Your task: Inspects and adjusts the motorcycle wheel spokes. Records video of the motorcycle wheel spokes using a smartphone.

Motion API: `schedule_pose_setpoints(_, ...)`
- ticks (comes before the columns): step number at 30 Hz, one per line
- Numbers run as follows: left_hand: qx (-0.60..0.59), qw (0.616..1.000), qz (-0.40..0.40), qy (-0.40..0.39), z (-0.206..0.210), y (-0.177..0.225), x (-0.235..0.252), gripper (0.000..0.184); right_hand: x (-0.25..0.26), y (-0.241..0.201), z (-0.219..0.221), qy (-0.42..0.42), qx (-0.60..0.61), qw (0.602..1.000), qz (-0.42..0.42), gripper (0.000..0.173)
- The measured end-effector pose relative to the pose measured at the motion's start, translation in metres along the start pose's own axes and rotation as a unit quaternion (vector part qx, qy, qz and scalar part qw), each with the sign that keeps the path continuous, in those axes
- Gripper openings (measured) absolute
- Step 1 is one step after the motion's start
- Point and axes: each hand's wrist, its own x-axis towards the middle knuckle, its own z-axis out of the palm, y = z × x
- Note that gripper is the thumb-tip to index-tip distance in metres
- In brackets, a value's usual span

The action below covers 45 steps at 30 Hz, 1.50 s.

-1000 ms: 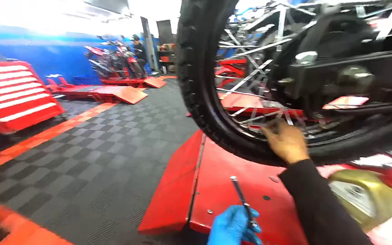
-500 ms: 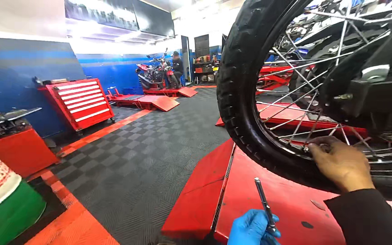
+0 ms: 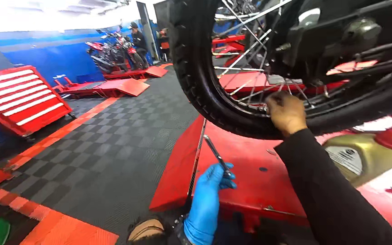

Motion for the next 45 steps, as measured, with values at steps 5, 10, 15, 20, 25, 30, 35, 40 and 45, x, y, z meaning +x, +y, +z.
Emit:
schedule_pose_setpoints(5, 0.023, 0.997, 0.064, 0.029, -0.014, 0.016, 0.007, 0.041, -0.087, -0.014, -0.004, 0.044, 0.039, 0.995, -0.076, 0.033)
schedule_pose_setpoints(10, 0.039, 0.997, 0.071, 0.011, -0.017, 0.015, 0.019, 0.04, -0.195, 0.02, 0.05, -0.152, -0.135, 0.976, -0.085, 0.016)
schedule_pose_setpoints(15, 0.082, 0.994, 0.054, -0.051, -0.007, 0.007, 0.025, 0.035, -0.199, 0.031, 0.052, -0.193, -0.14, 0.97, -0.054, 0.03)
schedule_pose_setpoints(20, 0.207, 0.955, 0.034, -0.212, 0.003, -0.001, 0.034, 0.032, -0.217, 0.004, 0.01, -0.072, 0.253, 0.963, -0.061, 0.055)
schedule_pose_setpoints(25, 0.284, 0.926, 0.093, -0.232, 0.017, -0.02, 0.039, 0.029, -0.224, -0.002, 0.005, 0.01, 0.213, 0.965, -0.152, 0.023)
schedule_pose_setpoints(30, 0.574, 0.746, 0.335, -0.036, 0.018, -0.018, 0.08, 0.041, -0.204, 0.007, -0.005, 0.058, 0.176, 0.975, -0.123, 0.018)
schedule_pose_setpoints(35, 0.735, 0.566, 0.372, 0.023, -0.002, 0.008, 0.146, 0.064, -0.198, 0.005, -0.022, 0.047, 0.183, 0.975, -0.122, 0.023)
schedule_pose_setpoints(40, 0.725, 0.55, 0.41, 0.061, -0.021, 0.02, 0.161, 0.057, -0.185, 0.01, -0.029, 0.035, 0.173, 0.976, -0.129, 0.02)
schedule_pose_setpoints(45, 0.741, 0.53, 0.409, 0.05, -0.033, 0.056, 0.164, 0.059, -0.18, 0.002, -0.023, 0.018, 0.199, 0.973, -0.111, 0.018)
